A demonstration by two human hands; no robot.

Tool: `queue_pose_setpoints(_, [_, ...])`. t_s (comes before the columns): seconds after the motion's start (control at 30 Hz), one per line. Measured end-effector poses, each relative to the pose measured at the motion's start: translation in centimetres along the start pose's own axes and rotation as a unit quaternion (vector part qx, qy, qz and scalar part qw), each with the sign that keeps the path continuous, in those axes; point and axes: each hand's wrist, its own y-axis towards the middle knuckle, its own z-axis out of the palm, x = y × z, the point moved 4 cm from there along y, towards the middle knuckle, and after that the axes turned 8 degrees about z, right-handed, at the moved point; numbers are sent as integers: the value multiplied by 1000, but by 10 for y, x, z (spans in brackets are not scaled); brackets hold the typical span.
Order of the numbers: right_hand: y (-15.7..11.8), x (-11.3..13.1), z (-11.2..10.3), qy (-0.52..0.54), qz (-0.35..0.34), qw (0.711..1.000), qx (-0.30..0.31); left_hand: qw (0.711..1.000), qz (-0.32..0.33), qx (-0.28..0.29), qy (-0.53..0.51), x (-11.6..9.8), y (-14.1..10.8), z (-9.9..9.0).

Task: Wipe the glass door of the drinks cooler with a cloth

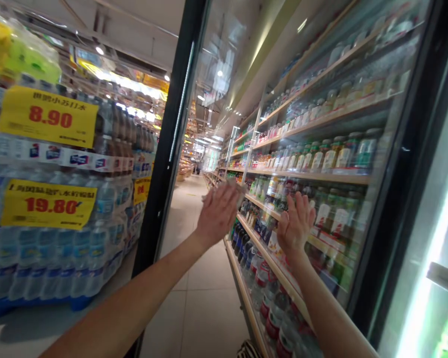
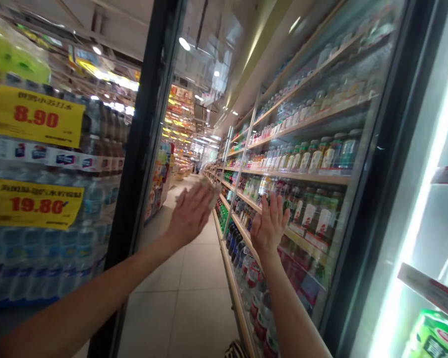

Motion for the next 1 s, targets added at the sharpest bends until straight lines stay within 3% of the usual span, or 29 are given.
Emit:
queue_pose_setpoints(0.07, [0,0,0,-4,3,1000,-1,996,-88,-22,19,10,1,-4])
queue_pose_setpoints(0.1, [0,0,0,-6,5,1000,-1,996,-88,-19,20,7,1,-4])
queue_pose_setpoints(0.2, [1,1,-1,-7,3,1000,-4,997,71,43,-3,-25,-3,4])
queue_pose_setpoints(0.27, [1,2,-1,-3,2,1000,-8,991,119,60,-9,-31,-4,7])
queue_pose_setpoints(0.3, [1,2,-2,-1,4,1000,-11,995,90,51,-5,-25,-2,6])
queue_pose_setpoints(0.4, [2,3,-2,1,13,1000,-11,997,-77,-6,16,11,6,-1])
queue_pose_setpoints(0.47, [1,3,-2,3,18,1000,-6,994,-109,-22,20,18,7,-3])
queue_pose_setpoints(0.63, [1,2,-1,3,17,1000,8,994,105,25,-21,-19,-3,5])
queue_pose_setpoints(0.7, [1,2,-1,1,20,1000,11,997,66,19,-18,-7,-3,4])
queue_pose_setpoints(0.8, [0,2,0,-6,20,1000,15,996,-88,-35,8,31,-2,-7])
queue_pose_setpoints(0.87, [0,2,0,-9,20,1000,18,991,-124,-55,20,39,-5,-11])
queue_pose_setpoints(0.93, [0,2,0,-10,21,1000,19,998,-59,-28,10,26,-10,-10])
queue_pose_setpoints(1.0, [0,2,-1,-9,22,1000,16,998,56,15,-16,3,-14,-4])
